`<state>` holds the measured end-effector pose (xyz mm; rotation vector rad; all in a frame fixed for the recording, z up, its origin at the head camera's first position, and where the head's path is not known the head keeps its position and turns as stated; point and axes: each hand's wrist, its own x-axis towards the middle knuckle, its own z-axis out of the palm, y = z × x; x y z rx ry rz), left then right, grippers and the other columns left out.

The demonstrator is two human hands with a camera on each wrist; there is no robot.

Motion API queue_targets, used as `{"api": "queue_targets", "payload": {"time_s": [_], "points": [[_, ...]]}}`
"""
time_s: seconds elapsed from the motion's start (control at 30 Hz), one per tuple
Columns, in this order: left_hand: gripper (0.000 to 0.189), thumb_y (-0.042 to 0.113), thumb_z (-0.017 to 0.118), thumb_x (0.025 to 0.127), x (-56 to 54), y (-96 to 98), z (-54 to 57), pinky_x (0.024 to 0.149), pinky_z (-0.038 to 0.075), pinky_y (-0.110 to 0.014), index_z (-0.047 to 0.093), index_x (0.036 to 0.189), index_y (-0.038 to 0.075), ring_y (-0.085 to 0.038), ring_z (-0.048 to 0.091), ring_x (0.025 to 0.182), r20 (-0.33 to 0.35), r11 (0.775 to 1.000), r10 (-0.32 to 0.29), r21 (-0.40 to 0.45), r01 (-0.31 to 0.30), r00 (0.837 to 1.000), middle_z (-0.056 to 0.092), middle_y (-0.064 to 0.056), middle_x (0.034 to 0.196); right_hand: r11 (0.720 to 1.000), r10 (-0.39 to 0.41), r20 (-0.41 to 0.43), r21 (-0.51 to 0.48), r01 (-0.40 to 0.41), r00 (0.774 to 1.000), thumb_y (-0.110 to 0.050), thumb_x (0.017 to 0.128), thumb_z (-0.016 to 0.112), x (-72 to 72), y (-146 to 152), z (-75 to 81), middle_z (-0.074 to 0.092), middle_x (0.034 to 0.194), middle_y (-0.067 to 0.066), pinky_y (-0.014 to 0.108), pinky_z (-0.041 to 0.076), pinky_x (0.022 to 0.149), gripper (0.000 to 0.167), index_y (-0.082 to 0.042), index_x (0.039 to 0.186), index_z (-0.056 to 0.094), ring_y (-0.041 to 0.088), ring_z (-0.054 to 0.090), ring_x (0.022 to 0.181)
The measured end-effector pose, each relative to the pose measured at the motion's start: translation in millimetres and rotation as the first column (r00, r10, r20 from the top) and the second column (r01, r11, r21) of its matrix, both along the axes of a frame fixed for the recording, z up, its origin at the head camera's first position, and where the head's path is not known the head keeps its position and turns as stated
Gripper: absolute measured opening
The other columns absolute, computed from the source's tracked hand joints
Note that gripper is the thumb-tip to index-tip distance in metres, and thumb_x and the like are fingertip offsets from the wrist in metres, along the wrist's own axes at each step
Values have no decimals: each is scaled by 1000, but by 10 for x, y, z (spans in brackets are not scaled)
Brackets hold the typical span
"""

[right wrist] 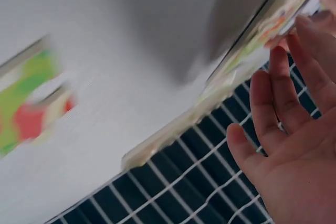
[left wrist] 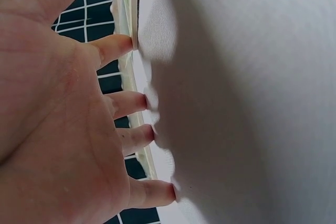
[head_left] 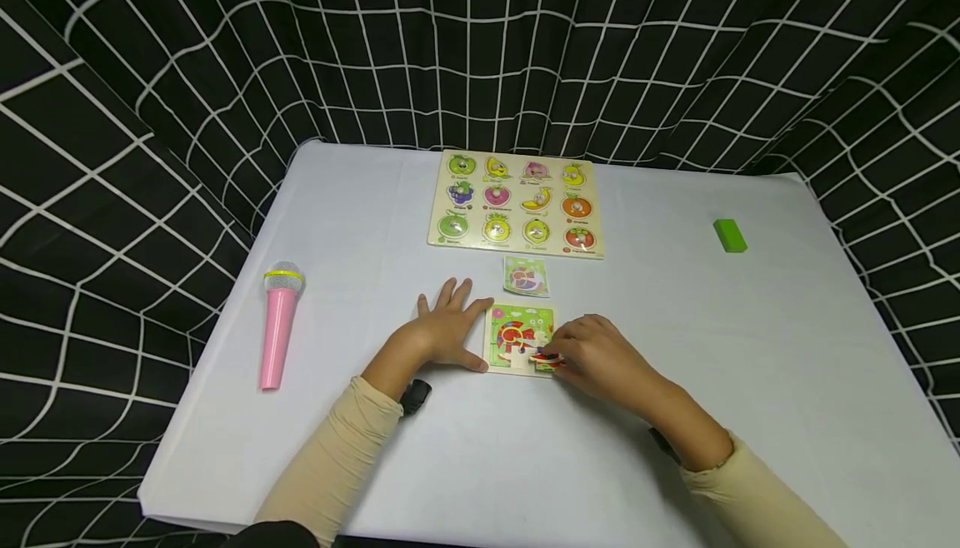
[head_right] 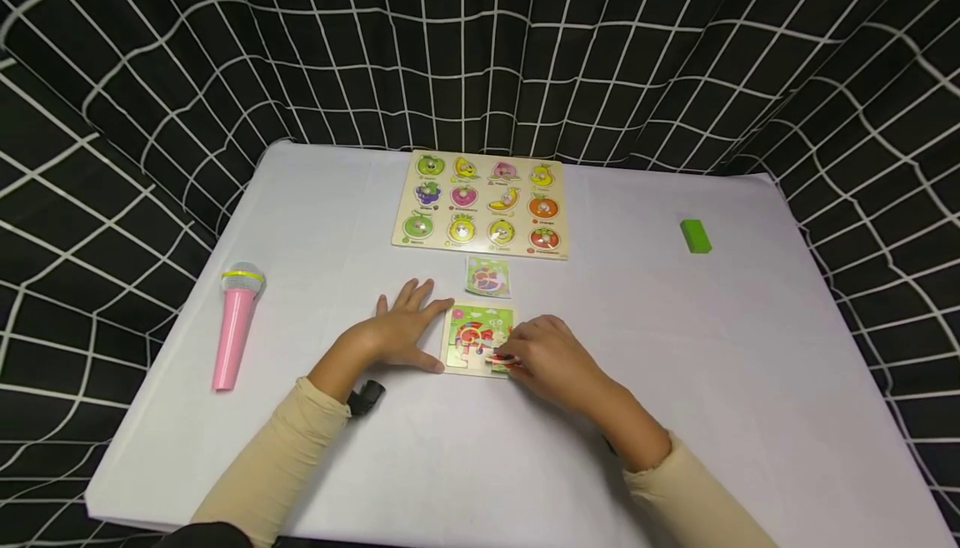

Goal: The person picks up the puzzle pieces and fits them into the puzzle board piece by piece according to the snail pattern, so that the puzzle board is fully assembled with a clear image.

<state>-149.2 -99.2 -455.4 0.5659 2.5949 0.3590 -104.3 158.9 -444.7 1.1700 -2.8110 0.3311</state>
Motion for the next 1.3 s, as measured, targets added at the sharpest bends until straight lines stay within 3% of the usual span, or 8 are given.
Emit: {"api": "queue_targets", "payload": {"time_s": [0.37, 0.73, 1.03, 1.2, 1.3], "points": [[103, 55, 80, 71, 5, -1, 12, 107, 11, -74, 28, 154, 24, -39, -4, 149, 0, 1000, -11, -21, 11, 1000, 5, -16, 163, 998, 53, 8, 19, -53, 999, -18, 76, 83, -53, -262, -89, 71, 101, -2, 44, 42, 97, 27, -17, 102, 77, 19, 62, 100], [103, 54, 81, 71, -1, 0, 22, 107, 11, -74, 28, 154, 24, -39, -4, 149, 2, 1000, -9, -10, 9, 1000, 4, -16, 163, 999, 41, -50, 35, -39, 998, -19, 79, 81, -46, -316, -147, 68, 94, -3, 43, 43, 96, 21, -18, 100, 78, 20, 60, 95], [103, 53, 81, 71, 10, -12, 19, 107, 10, -74, 28, 154, 24, -40, -4, 149, 6, 1000, -1, 19, 1, 1000, 4, -16, 163, 999, 41, 36, 9, -41, 999, -14, 78, 81, -10, -283, -89, 71, 100, -4, 44, 43, 96, 26, -18, 103, 77, 21, 60, 99], [103, 51, 82, 71, 23, -11, 21, 107, 8, -74, 28, 154, 24, -39, -5, 149, 13, 1000, 0, 30, 0, 1000, 4, -16, 163, 999, 41, 136, -39, -36, 990, -14, 80, 79, 16, -126, 8, 72, 102, -7, 46, 43, 98, 22, -20, 101, 76, 17, 61, 103], [103, 51, 82, 71, 24, -10, 25, 107, 8, -74, 28, 154, 24, -40, -5, 149, 9, 1000, -3, 30, 3, 1000, 4, -16, 163, 999, 8, 144, -36, -2, 989, -15, 80, 80, 40, 12, 54, 71, 98, -7, 45, 44, 96, 19, -18, 98, 76, 16, 62, 100]]}}
